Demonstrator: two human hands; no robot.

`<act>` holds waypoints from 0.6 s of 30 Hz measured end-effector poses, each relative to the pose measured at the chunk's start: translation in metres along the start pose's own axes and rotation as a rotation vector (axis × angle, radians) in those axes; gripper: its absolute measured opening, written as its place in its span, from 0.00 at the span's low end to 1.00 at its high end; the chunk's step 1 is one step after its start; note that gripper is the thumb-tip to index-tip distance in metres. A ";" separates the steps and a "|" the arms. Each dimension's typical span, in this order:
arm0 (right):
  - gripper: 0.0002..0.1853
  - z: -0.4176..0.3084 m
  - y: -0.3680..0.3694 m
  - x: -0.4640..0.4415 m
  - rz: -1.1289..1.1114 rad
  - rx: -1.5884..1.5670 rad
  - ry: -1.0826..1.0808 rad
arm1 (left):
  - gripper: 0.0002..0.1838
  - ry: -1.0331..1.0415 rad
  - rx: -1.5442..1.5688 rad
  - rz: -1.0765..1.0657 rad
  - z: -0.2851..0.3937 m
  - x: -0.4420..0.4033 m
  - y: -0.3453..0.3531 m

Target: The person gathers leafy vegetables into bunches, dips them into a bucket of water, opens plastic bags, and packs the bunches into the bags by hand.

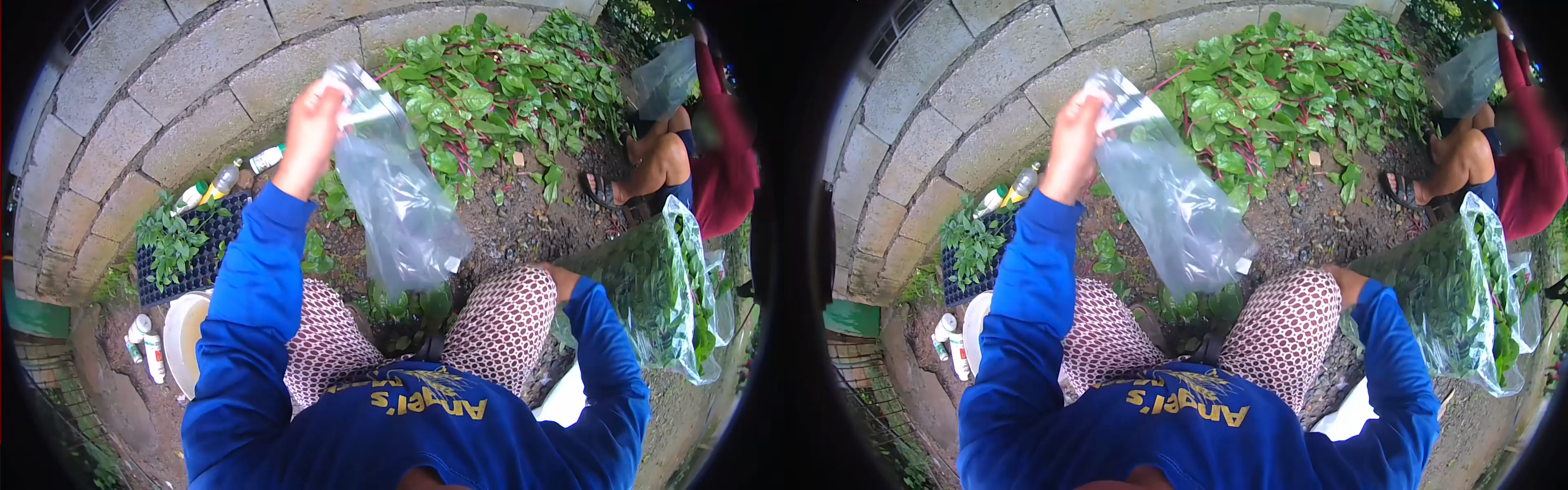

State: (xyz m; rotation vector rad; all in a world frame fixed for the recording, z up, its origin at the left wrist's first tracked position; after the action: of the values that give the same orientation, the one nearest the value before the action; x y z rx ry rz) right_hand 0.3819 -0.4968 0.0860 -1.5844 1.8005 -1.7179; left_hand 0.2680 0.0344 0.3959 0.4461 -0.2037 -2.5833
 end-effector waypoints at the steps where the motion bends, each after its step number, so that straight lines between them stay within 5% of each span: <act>1: 0.22 -0.003 0.006 0.026 -0.187 -0.014 0.214 | 0.09 -0.028 0.019 0.045 0.011 -0.008 -0.003; 4: 0.25 0.008 0.008 0.072 -0.464 -0.206 0.608 | 0.09 0.081 0.115 0.083 0.036 -0.032 -0.002; 6: 0.27 0.005 0.003 0.079 -0.548 -0.293 0.673 | 0.09 0.136 0.171 0.043 0.058 -0.044 -0.001; 7: 0.28 0.002 -0.002 0.073 -0.547 -0.298 0.604 | 0.10 0.152 0.194 0.063 0.071 -0.043 0.004; 9: 0.24 0.013 0.002 0.037 -0.306 -0.075 -0.022 | 0.11 0.172 0.217 0.075 0.099 -0.033 0.016; 11: 0.19 -0.020 -0.079 0.002 0.022 0.018 -0.059 | 0.10 0.178 0.237 0.056 0.119 -0.025 0.014; 12: 0.17 -0.059 -0.131 -0.027 -0.112 0.010 0.326 | 0.10 0.182 0.249 0.045 0.128 -0.021 0.010; 13: 0.14 -0.054 -0.158 -0.052 0.335 0.094 0.130 | 0.10 0.191 0.272 -0.018 0.137 -0.017 0.005; 14: 0.15 -0.108 -0.212 -0.056 0.466 -0.179 0.187 | 0.09 0.202 0.295 -0.079 0.145 -0.012 -0.002; 15: 0.20 -0.123 -0.237 -0.078 0.741 -0.078 -0.162 | 0.09 0.211 0.316 -0.139 0.153 -0.007 -0.007; 17: 0.31 -0.183 -0.280 -0.110 0.615 -0.484 -0.427 | 0.09 0.243 0.272 -0.090 0.163 0.006 -0.015; 18: 0.32 -0.211 -0.285 -0.126 0.614 -0.440 -0.543 | 0.09 0.258 0.249 -0.061 0.168 0.012 -0.020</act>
State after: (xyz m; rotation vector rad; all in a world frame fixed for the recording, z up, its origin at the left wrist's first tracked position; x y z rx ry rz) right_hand 0.4315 -0.2046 0.3179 -1.2459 2.1185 -0.5850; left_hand 0.1901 0.0555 0.5451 0.8819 -0.4282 -2.5360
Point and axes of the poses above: each hand's wrist, its own x-axis away from the middle knuckle, its own y-axis out of the palm, z = x × y, the point moved 3 cm from there along -x, towards the middle knuckle, and after that the axes turned 8 degrees about x, right-handed, at the moved point
